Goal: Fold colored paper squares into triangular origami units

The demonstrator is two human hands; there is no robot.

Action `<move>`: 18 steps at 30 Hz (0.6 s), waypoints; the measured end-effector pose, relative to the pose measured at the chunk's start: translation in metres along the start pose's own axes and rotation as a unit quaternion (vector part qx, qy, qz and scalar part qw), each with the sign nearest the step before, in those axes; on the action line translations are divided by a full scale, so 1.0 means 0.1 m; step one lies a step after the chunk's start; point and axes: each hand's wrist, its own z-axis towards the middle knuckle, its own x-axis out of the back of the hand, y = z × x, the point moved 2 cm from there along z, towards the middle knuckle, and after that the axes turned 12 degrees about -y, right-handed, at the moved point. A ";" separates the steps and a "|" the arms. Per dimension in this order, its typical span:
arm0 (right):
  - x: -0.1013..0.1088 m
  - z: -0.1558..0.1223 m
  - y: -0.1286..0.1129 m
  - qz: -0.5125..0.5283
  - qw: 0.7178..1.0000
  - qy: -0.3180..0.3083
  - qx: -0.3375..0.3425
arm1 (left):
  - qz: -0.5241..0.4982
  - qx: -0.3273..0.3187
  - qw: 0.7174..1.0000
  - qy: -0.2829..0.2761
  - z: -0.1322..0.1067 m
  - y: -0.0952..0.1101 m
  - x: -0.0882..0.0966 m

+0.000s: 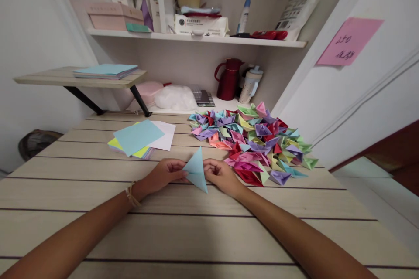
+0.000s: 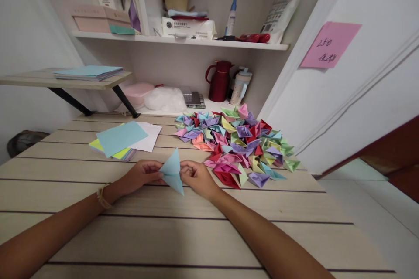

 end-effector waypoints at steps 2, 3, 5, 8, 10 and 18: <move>-0.01 0.00 -0.01 -0.013 1.000 -0.018 -0.004 | 0.009 0.006 1.000 -0.006 0.01 -0.02 0.01; -0.01 -0.01 -0.02 -0.025 0.999 -0.029 -0.005 | 0.012 0.011 1.000 -0.010 0.01 -0.03 0.01; -0.02 -0.02 -0.04 -0.051 0.998 -0.045 -0.002 | 0.009 0.016 1.000 -0.012 0.01 -0.04 0.01; -0.03 -0.04 -0.06 -0.060 0.998 -0.036 0.007 | 0.002 0.014 1.000 -0.016 0.02 -0.03 0.00; -0.02 -0.04 -0.06 -0.056 0.998 -0.023 0.008 | 0.012 0.016 0.999 -0.030 0.02 -0.02 -0.01; -0.05 -0.04 -0.06 -0.129 0.991 -0.044 0.003 | 0.073 0.015 0.995 -0.063 0.00 0.02 -0.04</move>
